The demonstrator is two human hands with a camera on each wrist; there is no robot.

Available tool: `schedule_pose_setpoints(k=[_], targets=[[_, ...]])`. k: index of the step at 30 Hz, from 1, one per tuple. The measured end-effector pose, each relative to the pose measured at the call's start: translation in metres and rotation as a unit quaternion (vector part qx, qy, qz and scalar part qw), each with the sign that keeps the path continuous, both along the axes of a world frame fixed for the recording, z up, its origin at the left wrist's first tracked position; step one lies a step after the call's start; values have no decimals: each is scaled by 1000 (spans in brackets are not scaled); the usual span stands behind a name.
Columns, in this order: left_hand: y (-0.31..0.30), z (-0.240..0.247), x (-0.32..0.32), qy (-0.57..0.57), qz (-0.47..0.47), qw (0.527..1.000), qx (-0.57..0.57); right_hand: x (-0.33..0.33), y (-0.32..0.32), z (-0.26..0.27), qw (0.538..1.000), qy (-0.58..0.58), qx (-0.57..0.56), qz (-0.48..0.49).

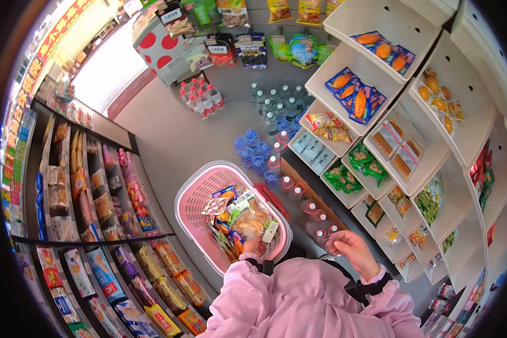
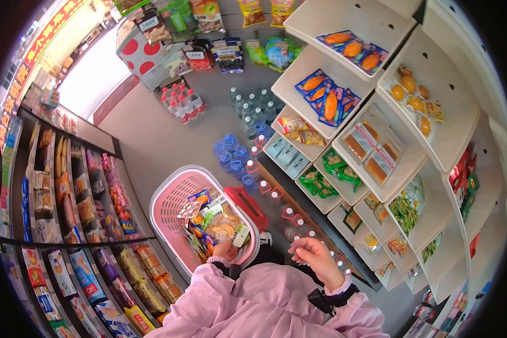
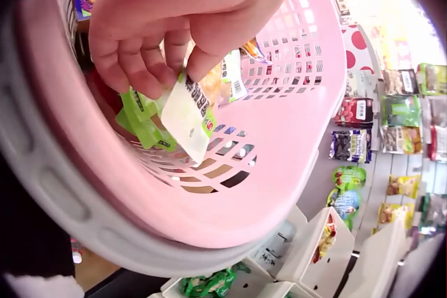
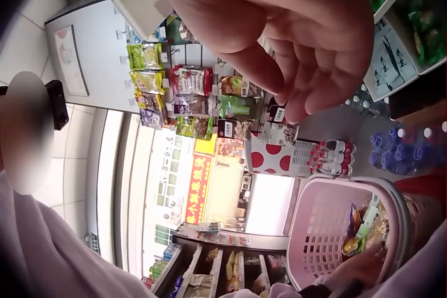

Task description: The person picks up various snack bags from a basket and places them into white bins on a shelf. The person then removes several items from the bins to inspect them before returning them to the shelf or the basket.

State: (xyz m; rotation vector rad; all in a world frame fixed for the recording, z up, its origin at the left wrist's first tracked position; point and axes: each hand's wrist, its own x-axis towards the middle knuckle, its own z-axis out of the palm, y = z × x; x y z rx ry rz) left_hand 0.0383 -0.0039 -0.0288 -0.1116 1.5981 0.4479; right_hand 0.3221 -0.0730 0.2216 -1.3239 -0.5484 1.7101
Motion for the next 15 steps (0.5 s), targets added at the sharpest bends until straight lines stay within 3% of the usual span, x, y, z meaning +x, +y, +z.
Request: schedule_pose_setpoints(k=[1, 4, 5, 8, 11, 13, 15], targets=[[3, 5, 4, -1, 14, 1000, 6, 2, -2, 1, 1000, -5, 2, 6], [8, 25, 8, -84, 97, 966, 227, 8, -7, 5, 999, -19, 13, 27], [16, 52, 11, -93, 119, 965, 213, 10, -8, 8, 999, -24, 21, 33], [20, 99, 7, -156, 98, 921, 344, 15, -17, -5, 997, -15, 61, 43], [14, 183, 20, -115, 41, 892, 434, 20, -25, -7, 992, -22, 104, 64], [4, 240, 43, -83, -15, 853, 516, 21, -30, -9, 966, -96, 208, 122], [-12, 297, 55, 33, -201, 758, 619, 21, -33, 15, 938, -172, 279, 115]])
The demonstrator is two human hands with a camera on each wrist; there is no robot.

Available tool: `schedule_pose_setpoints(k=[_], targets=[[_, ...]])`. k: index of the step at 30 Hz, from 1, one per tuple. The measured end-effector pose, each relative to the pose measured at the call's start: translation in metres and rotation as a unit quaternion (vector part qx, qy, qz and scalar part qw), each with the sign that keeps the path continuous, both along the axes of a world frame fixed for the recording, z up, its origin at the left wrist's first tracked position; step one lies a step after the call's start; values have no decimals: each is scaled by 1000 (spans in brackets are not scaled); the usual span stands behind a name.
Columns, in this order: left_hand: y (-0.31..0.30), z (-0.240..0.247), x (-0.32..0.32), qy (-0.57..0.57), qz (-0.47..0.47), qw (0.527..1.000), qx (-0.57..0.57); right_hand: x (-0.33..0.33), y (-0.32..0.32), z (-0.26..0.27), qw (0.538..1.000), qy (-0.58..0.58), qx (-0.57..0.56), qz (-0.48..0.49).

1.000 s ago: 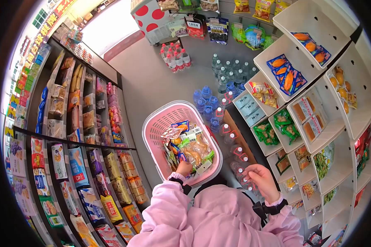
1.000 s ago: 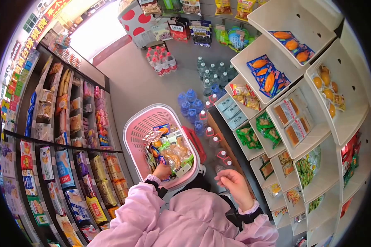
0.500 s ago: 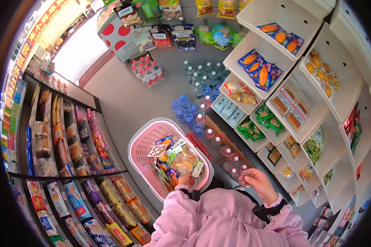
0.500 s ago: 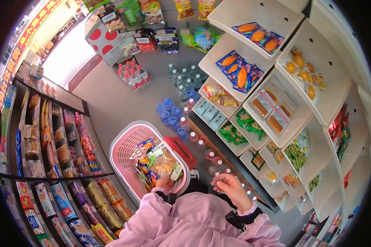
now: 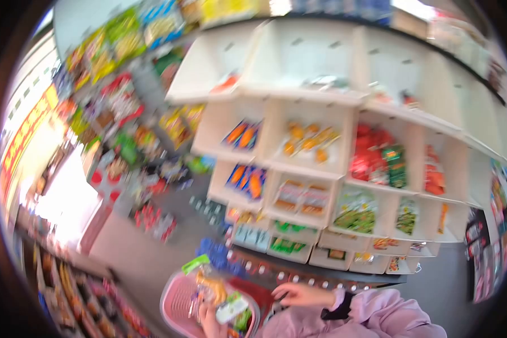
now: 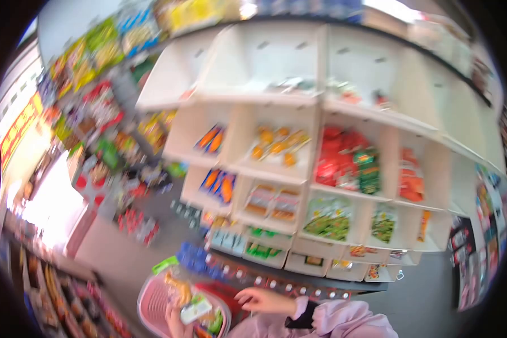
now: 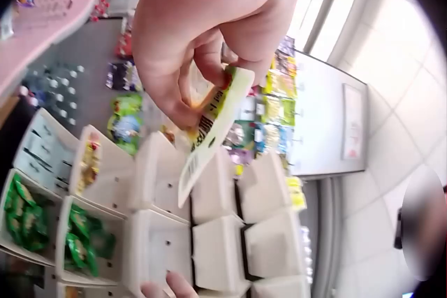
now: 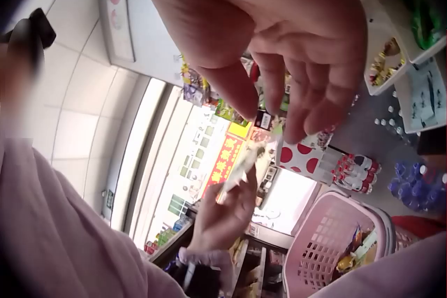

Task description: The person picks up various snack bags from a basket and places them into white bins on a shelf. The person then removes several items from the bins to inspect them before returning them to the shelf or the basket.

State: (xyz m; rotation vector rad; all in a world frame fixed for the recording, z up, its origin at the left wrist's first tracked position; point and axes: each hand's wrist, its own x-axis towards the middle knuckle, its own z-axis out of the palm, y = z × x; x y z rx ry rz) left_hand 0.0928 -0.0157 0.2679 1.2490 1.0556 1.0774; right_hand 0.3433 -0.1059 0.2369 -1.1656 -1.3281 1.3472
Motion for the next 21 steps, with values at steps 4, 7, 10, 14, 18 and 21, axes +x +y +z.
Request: schedule_pose_setpoints(k=[4, 7, 10, 14, 18, 21], targets=[[4, 26, 46, -195, -138, 965, -112, 12, -11, 68, 998, 58, 25, -4], [-18, 83, 99, -139, -261, 954, -41, 37, -26, 88, 992, 83, 95, -17], [-32, 111, 147, -147, -352, 923, 44, 60, -51, 105, 976, 103, 161, -106], [-63, 169, 217, -98, -433, 893, 67, 101, -109, 159, 925, 104, 239, -275], [-83, 205, 294, -161, -528, 824, 128, 148, -168, 221, 854, -51, 306, -417], [-120, 260, 340, -188, -600, 758, 175, 181, -202, 278, 803, -125, 315, -491]])
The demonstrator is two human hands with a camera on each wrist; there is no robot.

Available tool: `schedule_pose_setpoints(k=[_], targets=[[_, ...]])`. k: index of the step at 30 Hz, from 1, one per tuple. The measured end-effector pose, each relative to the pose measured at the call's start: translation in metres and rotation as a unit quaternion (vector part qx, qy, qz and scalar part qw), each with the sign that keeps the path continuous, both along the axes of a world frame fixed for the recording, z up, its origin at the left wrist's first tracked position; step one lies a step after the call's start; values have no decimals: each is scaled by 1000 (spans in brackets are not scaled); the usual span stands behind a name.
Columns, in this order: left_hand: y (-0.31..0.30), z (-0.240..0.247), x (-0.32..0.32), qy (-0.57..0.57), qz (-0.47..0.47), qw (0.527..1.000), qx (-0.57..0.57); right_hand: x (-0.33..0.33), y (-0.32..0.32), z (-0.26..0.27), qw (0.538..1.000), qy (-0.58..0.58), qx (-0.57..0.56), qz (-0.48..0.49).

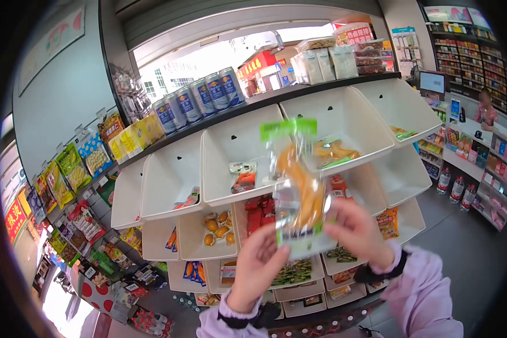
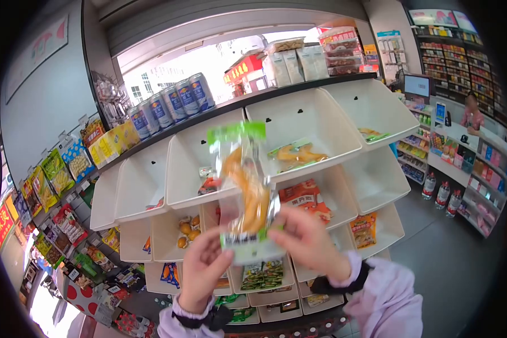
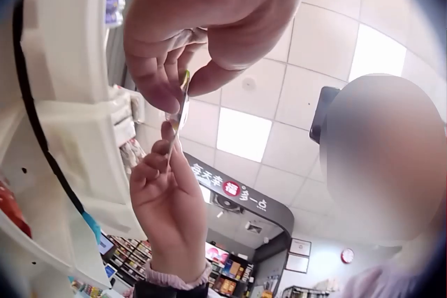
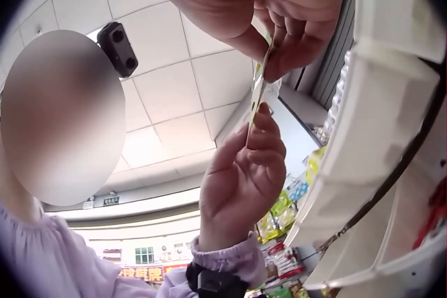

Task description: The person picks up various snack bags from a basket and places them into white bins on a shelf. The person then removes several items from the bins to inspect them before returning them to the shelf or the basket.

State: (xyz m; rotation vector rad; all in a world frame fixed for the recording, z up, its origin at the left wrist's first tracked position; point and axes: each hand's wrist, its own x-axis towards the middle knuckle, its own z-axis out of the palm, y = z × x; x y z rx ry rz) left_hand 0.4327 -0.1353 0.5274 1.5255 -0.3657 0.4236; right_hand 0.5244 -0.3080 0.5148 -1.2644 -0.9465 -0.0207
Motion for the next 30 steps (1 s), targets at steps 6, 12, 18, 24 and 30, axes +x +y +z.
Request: schedule_pose_setpoints(k=[6, 12, 18, 24, 30], targets=[[-51, 74, 113, -62, 6, 998, 1, 110, -41, 96, 991, -54, -78, -96], [-62, 78, 226, 42, 102, 981, 162, 183, -60, 111, 929, -25, -314, -195], [-59, 48, 283, 27, 273, 856, 437, 225, -52, 84, 846, -58, -488, -208], [-83, 26, 323, -42, 286, 847, 447, 271, -63, 56, 711, -301, -538, -338], [-91, 38, 221, -295, 362, 858, 212, 288, -72, 41, 980, -62, -121, -144]])
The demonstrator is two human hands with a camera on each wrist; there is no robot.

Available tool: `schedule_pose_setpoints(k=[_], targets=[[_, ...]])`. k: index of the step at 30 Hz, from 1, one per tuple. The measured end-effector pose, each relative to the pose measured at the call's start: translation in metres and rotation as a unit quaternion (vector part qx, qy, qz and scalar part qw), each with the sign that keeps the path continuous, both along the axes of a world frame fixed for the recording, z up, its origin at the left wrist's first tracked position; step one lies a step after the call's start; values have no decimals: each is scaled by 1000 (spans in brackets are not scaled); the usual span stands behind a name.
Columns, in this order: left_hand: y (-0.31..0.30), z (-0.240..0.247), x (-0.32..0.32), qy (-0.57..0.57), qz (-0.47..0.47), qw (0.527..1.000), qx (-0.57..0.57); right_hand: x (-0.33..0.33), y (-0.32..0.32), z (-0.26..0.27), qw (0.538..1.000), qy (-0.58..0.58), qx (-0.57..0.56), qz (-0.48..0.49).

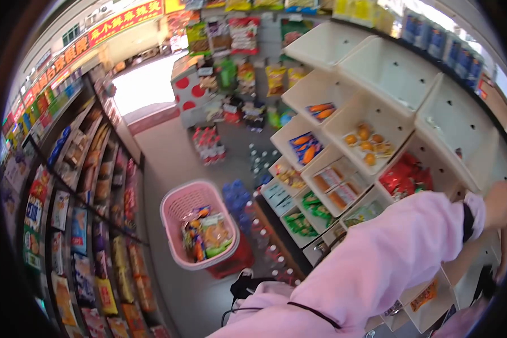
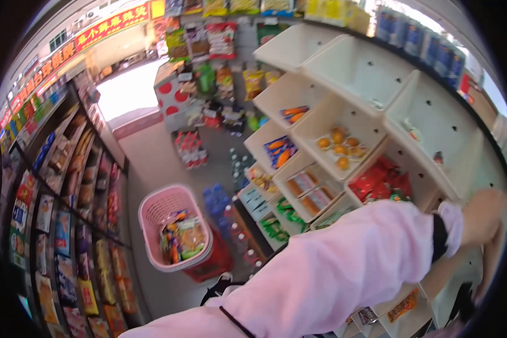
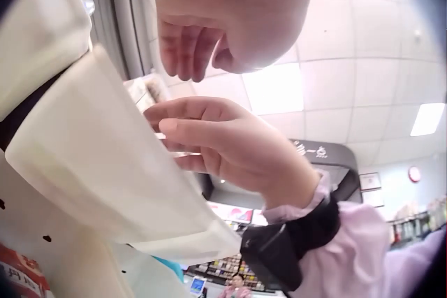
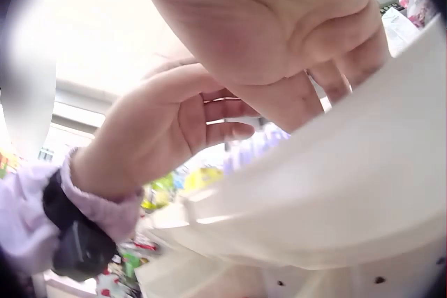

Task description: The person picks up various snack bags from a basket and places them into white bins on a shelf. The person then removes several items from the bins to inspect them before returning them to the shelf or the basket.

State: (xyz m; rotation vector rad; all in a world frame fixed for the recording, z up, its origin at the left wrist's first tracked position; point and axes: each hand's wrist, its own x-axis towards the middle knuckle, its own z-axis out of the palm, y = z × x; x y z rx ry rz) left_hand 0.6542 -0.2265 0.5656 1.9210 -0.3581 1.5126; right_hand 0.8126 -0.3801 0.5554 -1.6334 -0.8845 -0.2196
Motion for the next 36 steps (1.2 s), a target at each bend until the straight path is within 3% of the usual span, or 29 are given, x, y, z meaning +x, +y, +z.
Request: schedule_pose_setpoints(k=[1, 3, 5, 6, 8, 10, 11, 13, 15, 16, 18, 19, 20, 21, 22, 23, 24, 25, 30, 31, 34, 36], targets=[[8, -13, -28, -40, -14, 999, 26, -32, 5, -5, 999, -34, 32, -18], [23, -45, -96, -92, -47, 993, 54, -137, 21, -19, 985, -157, -6, -76], [52, -86, -170, -72, -73, 993, 54, -222, 47, -40, 973, -218, -63, -51], [69, -107, -204, -41, -79, 994, 55, -285, 64, -36, 964, -207, -143, 88], [104, -158, -248, 44, -41, 998, 25, -264, 75, -105, 979, -58, -106, 166], [137, -223, -284, 129, 74, 986, -81, -265, 95, -154, 955, 30, -201, 214], [156, -251, -309, 212, 137, 961, -111, -269, 111, -180, 946, 129, -201, 218], [187, -307, -366, 291, 248, 904, -190, -290, 145, -218, 918, 194, -227, 259], [217, -352, -433, 437, 329, 796, -259, -309, 173, -265, 903, 190, -254, 291], [232, -389, -463, 415, 396, 770, -278, -319, 186, -290, 897, 187, -272, 293], [247, -431, -531, 414, 475, 649, -427, -340, 209, -327, 867, 213, -317, 320], [258, -475, -564, 399, 510, 605, -464, -356, 221, -337, 845, 247, -340, 331], [260, -500, -594, 377, 551, 574, -474, -369, 233, -346, 831, 251, -355, 347], [262, -528, -619, 315, 601, 578, -453, -382, 244, -353, 817, 256, -370, 361], [267, -560, -644, 214, 490, 534, -654, -395, 251, -359, 805, 262, -383, 370], [266, -573, -663, 162, 441, 510, -721, -407, 261, -360, 798, 268, -383, 381], [263, -576, -670, -34, 357, 478, -802, -418, 274, -357, 791, 272, -382, 393], [263, -577, -674, -116, 320, 449, -826, -428, 286, -355, 784, 275, -392, 395], [289, -597, -686, -207, 320, 324, -866, -461, 321, -356, 771, 284, -429, 375], [295, -609, -689, -195, 294, 349, -868, -464, 324, -359, 769, 271, -447, 368], [318, -628, -690, -251, 277, 317, -872, -472, 324, -365, 759, 261, -487, 345], [332, -633, -690, -225, 315, 310, -868, -476, 319, -371, 751, 251, -508, 339]])
